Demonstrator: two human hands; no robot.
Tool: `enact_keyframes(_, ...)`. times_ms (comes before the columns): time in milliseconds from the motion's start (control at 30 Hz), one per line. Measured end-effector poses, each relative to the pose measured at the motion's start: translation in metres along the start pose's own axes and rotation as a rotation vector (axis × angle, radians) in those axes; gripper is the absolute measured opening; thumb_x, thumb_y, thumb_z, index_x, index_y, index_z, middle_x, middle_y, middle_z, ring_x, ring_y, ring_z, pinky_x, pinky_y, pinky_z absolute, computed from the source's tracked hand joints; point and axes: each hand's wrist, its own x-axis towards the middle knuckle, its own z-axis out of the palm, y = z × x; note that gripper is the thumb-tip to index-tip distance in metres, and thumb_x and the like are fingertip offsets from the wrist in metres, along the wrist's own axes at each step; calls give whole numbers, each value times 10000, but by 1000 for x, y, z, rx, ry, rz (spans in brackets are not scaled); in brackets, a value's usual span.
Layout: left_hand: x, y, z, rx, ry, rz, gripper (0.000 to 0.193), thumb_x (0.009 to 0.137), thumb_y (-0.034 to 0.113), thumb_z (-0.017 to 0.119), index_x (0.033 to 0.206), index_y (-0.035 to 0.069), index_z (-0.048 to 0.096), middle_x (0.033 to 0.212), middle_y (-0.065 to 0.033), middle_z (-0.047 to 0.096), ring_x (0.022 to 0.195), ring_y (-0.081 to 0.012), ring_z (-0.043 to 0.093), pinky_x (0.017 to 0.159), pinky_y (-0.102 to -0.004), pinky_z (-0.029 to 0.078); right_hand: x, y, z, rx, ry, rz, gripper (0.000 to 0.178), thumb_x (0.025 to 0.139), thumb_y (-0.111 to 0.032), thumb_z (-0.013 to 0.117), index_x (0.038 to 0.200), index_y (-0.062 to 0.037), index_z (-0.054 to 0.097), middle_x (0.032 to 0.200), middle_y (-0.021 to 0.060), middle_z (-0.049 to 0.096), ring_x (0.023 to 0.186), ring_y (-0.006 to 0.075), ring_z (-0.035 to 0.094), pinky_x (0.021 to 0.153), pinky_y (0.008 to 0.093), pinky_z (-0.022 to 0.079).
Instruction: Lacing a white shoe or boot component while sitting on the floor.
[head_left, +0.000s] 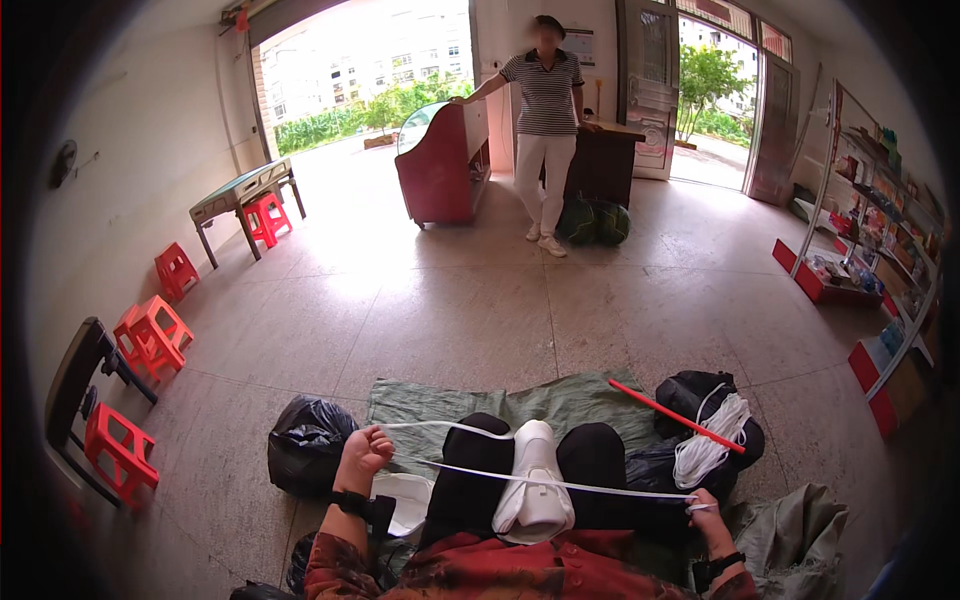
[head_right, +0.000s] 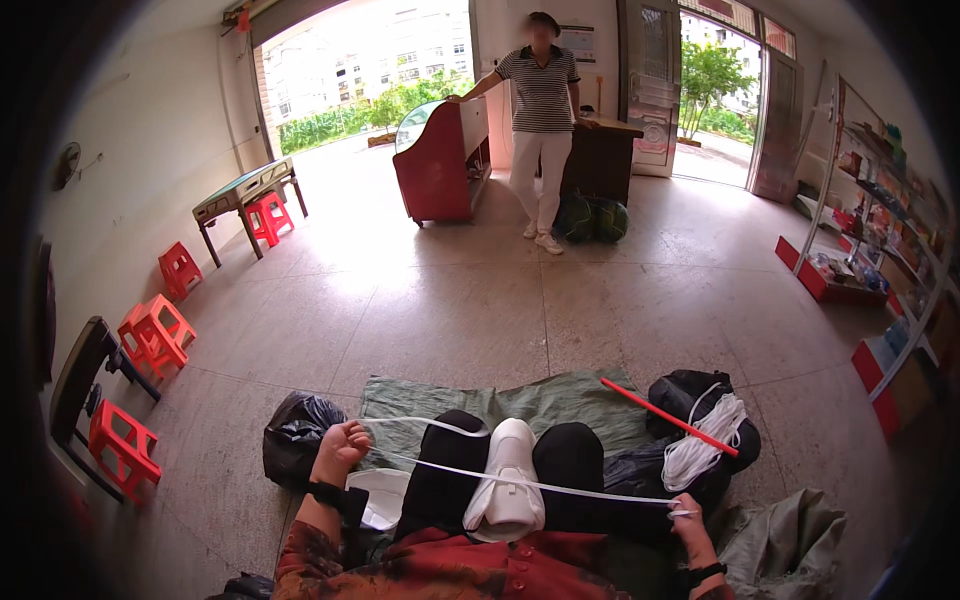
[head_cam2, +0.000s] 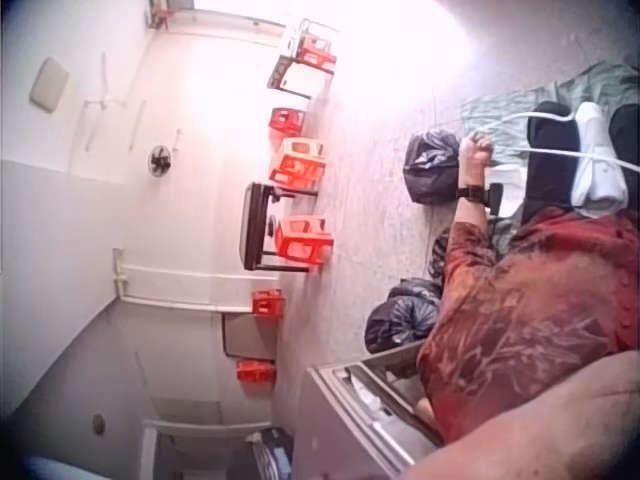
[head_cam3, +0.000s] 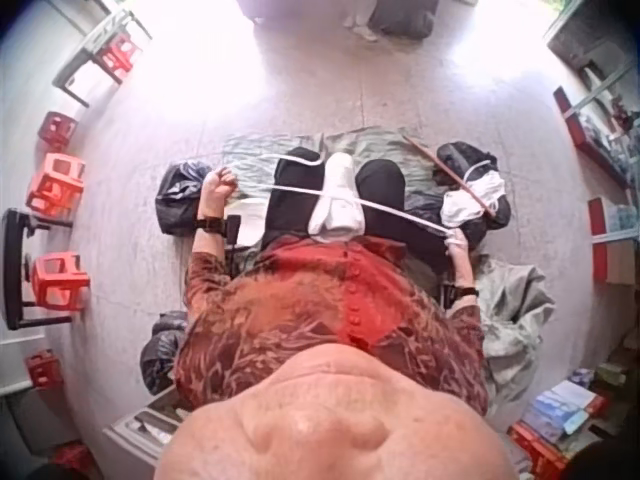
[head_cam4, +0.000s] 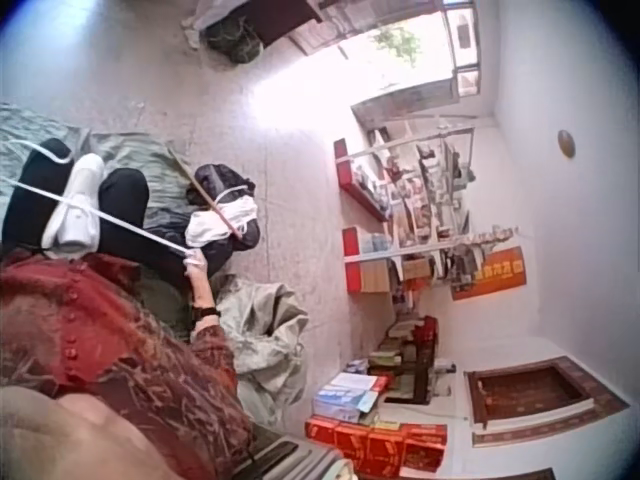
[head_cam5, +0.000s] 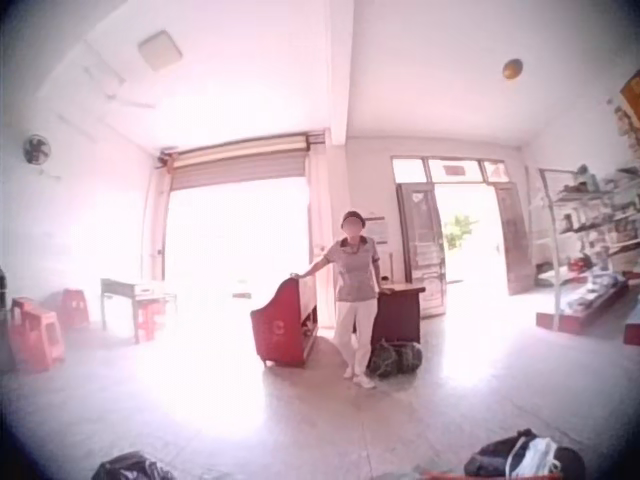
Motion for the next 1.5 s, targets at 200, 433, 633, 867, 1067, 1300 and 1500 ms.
enact_keyframes(200, 23, 126, -83, 209, 403, 555, 268, 935, 129, 391, 670, 142, 352, 520, 62, 225, 388, -74, 177, 358, -238, 145, 89, 42, -84, -336, 573, -232, 85, 858, -34, 473, 908, -45, 541, 765, 83, 573, 611, 203, 578, 546, 339, 504)
enact_keyframes(433, -20, -96, 92, 1910, -158, 1182, 178, 1003, 122, 449, 943, 50, 600, 664, -20, 531, 518, -161, 491, 510, -295, 397, -56, -246, 21, -219, 150, -990, 330, 742, 35, 673, 1048, -21, 562, 1064, 157, 585, 1035, 328, 567, 896, 385, 457)
enact_keyframes(633, -60, -190, 70, 2581, -544, 915, 217, 841, 176, 675, 1028, 72, 639, 953, -123, 664, 811, -315, 652, 679, -394, 518, -89, -230, 123, -13, -488, -977, 152, 794, -20, 694, 894, -32, 580, 786, 76, 581, 747, 239, 601, 666, 344, 486)
enact_keyframes(867, -63, -197, 84, 2620, -496, 877, 392, 843, 253, 680, 1179, 60, 616, 1002, -149, 666, 921, -340, 637, 792, -414, 498, -82, -231, 117, 43, -428, -743, 235, 838, -137, 681, 938, -18, 505, 865, 101, 491, 669, 229, 535, 618, 352, 458)
enact_keyframes(1067, -63, -215, 98, 2517, -356, 534, 343, 884, 271, 640, 1135, 37, 636, 961, -171, 687, 728, -331, 661, 693, -395, 515, -70, -237, 123, -79, -607, -621, 161, 900, -86, 600, 1009, -6, 512, 774, 90, 574, 637, 203, 556, 590, 344, 451)
enact_keyframes(1300, -59, -202, 99, 2062, -173, -70, 325, 971, 266, 525, 1129, -7, 607, 745, -53, 608, 551, -96, 585, 468, -245, 434, -71, -224, 131, 5, -619, -709, 187, 908, -25, 551, 1091, 7, 525, 871, 143, 612, 801, 227, 613, 714, 344, 490)
enact_keyframes(1500, -35, -212, 97, 2050, -404, 257, 270, 952, 222, 575, 1064, -17, 632, 735, -33, 598, 541, -85, 542, 480, -216, 408, -49, -238, 156, 182, -544, -716, 190, 910, -54, 580, 1077, 23, 534, 890, 118, 633, 843, 175, 620, 761, 317, 487)
